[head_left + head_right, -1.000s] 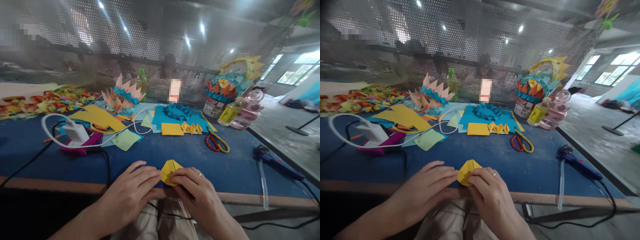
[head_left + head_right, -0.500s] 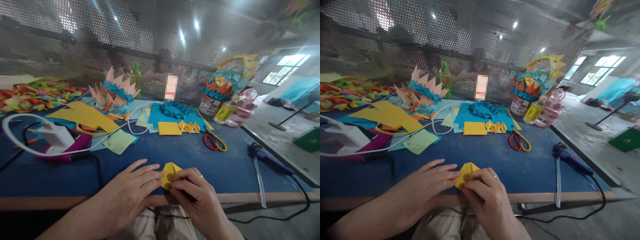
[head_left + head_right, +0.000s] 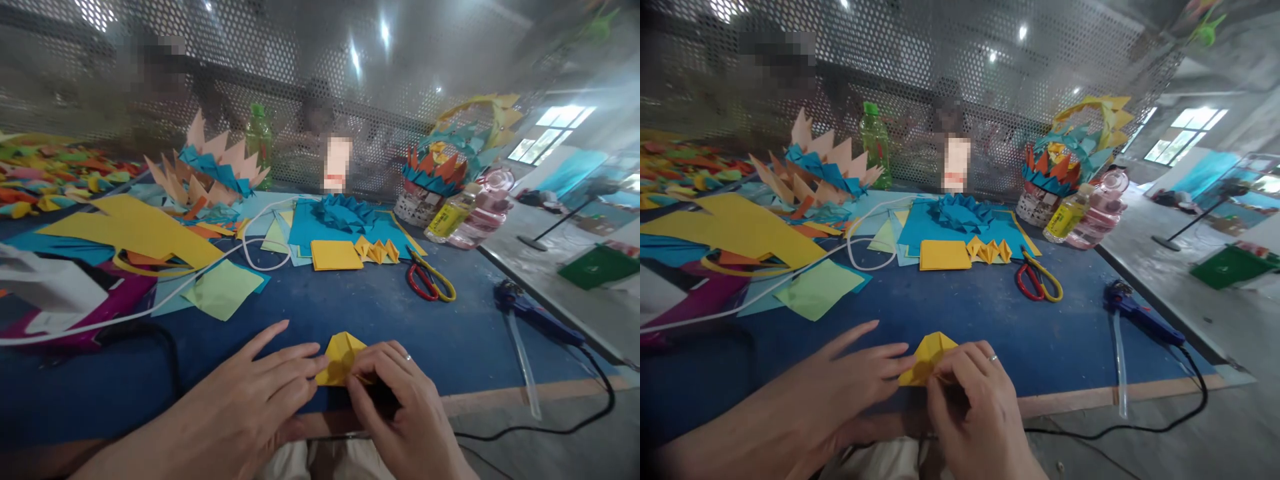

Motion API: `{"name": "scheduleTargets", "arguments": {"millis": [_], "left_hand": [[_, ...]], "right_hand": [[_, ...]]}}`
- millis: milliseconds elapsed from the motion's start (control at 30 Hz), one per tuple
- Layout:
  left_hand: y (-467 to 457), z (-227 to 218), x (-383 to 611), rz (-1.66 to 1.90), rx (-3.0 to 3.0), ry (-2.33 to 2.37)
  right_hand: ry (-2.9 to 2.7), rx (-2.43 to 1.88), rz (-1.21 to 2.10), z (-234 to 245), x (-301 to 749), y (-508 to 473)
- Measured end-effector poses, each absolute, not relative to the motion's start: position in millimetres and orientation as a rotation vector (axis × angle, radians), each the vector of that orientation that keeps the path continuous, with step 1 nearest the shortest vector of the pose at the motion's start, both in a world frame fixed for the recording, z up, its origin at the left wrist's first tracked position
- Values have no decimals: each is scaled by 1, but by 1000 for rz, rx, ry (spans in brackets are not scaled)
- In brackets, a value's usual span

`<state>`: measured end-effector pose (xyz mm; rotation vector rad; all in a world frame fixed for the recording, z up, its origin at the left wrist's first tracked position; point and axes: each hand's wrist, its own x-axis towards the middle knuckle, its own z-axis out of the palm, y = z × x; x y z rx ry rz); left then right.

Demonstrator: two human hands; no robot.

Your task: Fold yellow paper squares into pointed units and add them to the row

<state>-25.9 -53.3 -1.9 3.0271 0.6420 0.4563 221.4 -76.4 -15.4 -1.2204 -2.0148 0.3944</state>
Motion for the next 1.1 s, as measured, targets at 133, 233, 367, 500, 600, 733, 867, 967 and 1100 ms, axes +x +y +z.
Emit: {"name": "scheduleTargets", "arguments": {"millis": [133,233,367,500,600,733,867,967,1100], "left_hand": [[-54,0,-20,517,3112,643],[-51,3,-15,625,3112,628],[-46,2,-13,638,3143,666],[-45,-10,-11,752,3076,702],[-48,-18,-10,852,2973,760],[-49,-18,-15,783,3008,670],[-50,-15,-19,725,3042,656],[-51,-12,-17,759,3038,671],[-53,-8,-13,811,3019,713]], "right_hand": [[-2058,-1297,303,-20,221,-76],[-2062,-1300,266,-21,219,-75],[-2038,-1273,245,-19,216,-74],[-2042,-1269,234,-17,216,-74],[-2048,-1273,226,-16,216,-73],[-2079,-1293,228,-16,216,-73],[-2103,-1322,230,-21,218,-73],[-2135,-1350,240,-24,220,-75],[-2152,-1352,266,-26,221,-75]]}}
